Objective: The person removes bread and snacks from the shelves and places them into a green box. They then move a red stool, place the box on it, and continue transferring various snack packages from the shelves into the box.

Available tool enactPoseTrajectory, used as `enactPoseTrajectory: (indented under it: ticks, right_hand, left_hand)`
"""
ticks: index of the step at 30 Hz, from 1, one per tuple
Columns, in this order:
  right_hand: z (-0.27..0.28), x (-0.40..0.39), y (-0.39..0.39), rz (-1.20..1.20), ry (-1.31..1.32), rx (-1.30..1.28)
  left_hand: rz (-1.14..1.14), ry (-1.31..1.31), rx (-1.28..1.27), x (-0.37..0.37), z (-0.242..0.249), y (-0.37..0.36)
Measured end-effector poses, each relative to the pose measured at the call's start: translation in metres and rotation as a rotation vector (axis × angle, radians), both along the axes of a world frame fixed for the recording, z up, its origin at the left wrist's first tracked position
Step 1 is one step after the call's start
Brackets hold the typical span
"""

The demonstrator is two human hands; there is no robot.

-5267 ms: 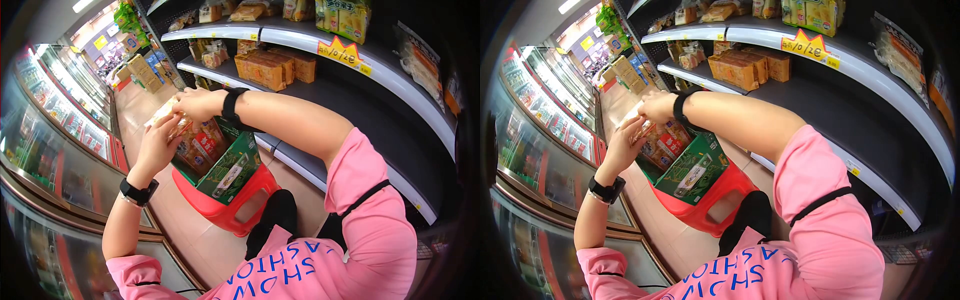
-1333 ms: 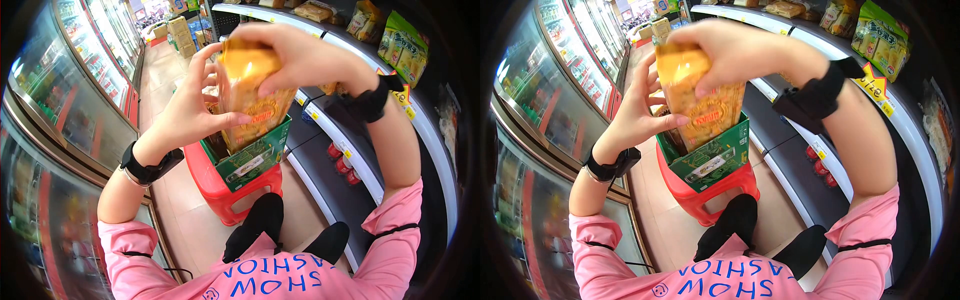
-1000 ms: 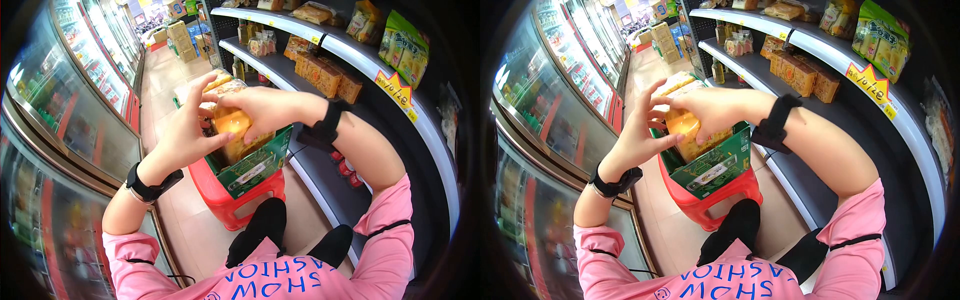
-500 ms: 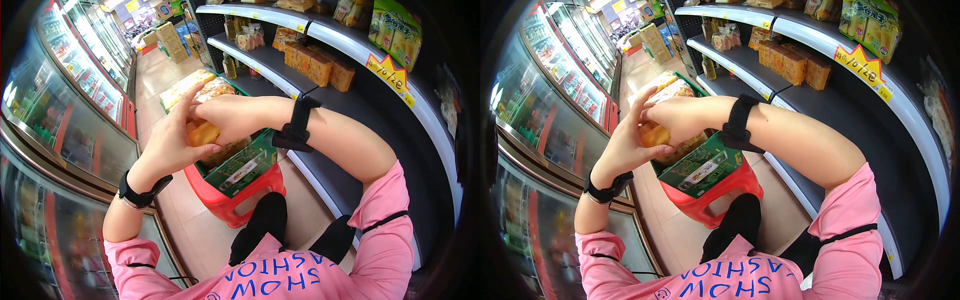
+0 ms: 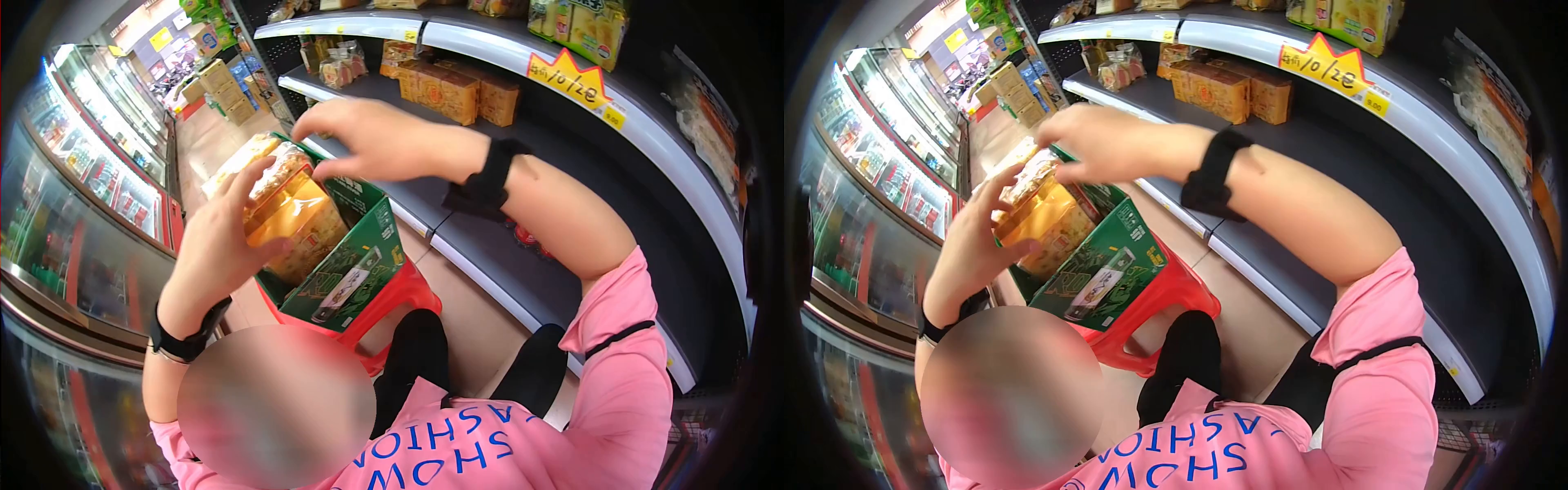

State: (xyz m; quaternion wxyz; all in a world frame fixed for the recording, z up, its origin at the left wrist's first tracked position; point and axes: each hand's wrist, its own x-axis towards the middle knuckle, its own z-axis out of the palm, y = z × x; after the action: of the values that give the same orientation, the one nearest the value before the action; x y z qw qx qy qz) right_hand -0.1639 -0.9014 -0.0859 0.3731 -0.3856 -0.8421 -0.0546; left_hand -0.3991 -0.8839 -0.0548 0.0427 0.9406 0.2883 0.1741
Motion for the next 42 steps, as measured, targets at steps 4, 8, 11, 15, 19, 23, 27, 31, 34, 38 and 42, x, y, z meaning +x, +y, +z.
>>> enactPoseTrajectory:
  ticks: [4,8,11,15,19,23,27,31,34,38,42]
  right_hand:
    - [-0.019,0.069,-0.015,-0.292,-0.003,-0.107]
    - [-0.051,0.129,-0.035,-0.501,-0.014,-0.226]
    - [-0.07,0.163,-0.044,-0.624,0.078,-0.337]
    - [-0.085,0.197,-0.054,-0.81,0.136,-0.355]
    - [-0.101,0.229,-0.053,-0.993,0.211,-0.388]
    - [-0.116,0.259,-0.033,-0.971,0.139,-0.102]
    - [-0.128,0.284,0.009,-0.89,0.142,-0.041]
    - [-0.121,0.273,0.044,-0.976,0.164,-0.139]
    - [-0.153,0.299,0.091,-0.989,0.245,-0.07]
    - [-0.135,0.271,0.085,-0.95,0.369,-0.099]
    - [-0.129,0.254,0.078,-0.982,0.432,-0.125]
  left_hand:
    - [-0.195,0.043,0.164,0.036,0.023,0.002]
    - [-0.3,0.246,0.209,0.101,0.032,0.007]
    - [-0.34,0.388,0.212,0.168,0.031,0.012]
    - [-0.212,0.654,0.171,0.267,0.021,0.036]
    - [-0.087,0.61,0.172,0.323,0.008,0.049]
    - [0.089,0.475,0.084,0.346,-0.027,0.045]
    - [0.166,0.243,-0.088,0.361,-0.075,0.059]
    - [0.15,0.236,-0.102,0.366,-0.092,0.067]
    - [0.097,0.243,-0.148,0.372,-0.106,0.081]
    - [-0.095,0.266,-0.111,0.366,-0.098,0.077]
    - [-0.094,0.33,-0.017,0.371,-0.105,0.085]
